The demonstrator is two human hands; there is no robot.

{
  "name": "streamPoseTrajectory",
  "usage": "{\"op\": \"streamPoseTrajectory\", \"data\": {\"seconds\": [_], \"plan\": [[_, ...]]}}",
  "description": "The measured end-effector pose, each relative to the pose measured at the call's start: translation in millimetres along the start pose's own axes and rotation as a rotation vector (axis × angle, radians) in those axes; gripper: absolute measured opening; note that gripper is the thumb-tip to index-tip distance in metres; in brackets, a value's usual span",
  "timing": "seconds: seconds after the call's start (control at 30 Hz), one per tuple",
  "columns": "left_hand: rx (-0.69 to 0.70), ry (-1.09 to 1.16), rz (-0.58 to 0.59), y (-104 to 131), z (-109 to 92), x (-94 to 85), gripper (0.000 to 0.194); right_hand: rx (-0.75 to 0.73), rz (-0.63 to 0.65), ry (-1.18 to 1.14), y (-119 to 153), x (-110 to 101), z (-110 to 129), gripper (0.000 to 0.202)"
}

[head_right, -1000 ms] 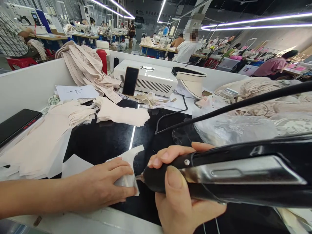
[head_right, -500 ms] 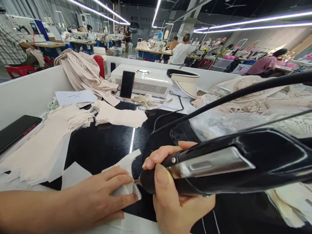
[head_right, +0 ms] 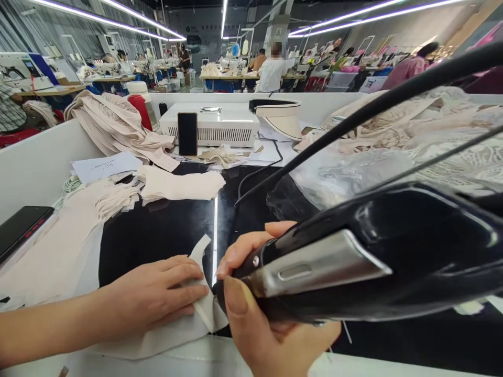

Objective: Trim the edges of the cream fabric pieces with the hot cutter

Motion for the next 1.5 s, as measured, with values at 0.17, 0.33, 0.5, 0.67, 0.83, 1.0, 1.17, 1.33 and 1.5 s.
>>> {"op": "streamPoseTrajectory", "data": {"seconds": [0.17,0.33,0.5,0.67,0.83,1.0,1.17,1.33,1.5], "plan": [[0.027,-0.001,-0.021,8.0,1.1,0.9,0.023,0.007,0.003,0.011,3.7,-2.7,-0.5,0.044],[0.025,-0.017,0.001,9.5,-1.6,6.0,0.024,0.038,0.016,-0.013,0.3,-2.6,-0.7,0.043],[0.009,-0.002,-0.001,7.2,-3.8,4.2,0.025,-0.024,-0.015,-0.048,-9.6,2.9,0.2,0.043],[-0.014,0.026,-0.004,6.2,-3.6,5.9,0.027,-0.047,-0.001,-0.017,-8.2,8.8,-1.4,0.040],[-0.074,0.060,0.010,6.8,-0.4,6.3,0.028,-0.043,0.008,-0.013,-7.8,6.9,0.6,0.038],[-0.110,0.100,0.070,4.9,0.7,6.5,0.030,-0.065,-0.026,-0.049,-12.0,5.0,-2.5,0.041],[-0.108,0.125,0.106,4.4,-0.2,9.9,0.033,-0.082,-0.009,-0.034,-10.9,10.9,-5.4,0.038],[-0.110,0.127,0.144,7.0,-1.1,12.2,0.036,-0.078,-0.017,0.020,-8.7,12.1,-4.5,0.037],[-0.052,0.122,0.006,4.0,5.7,-10.1,0.032,-0.083,-0.015,0.020,-7.0,9.1,-6.0,0.042]]}}
Point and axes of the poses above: each hand's wrist, its own y-axis away from the middle knuckle, its own x-axis out of the palm, z = x × y, the point moved 8 cm from there along -y, towards the middle knuckle, and after that the axes turned 7 degrees about z, right-handed, at the moved point
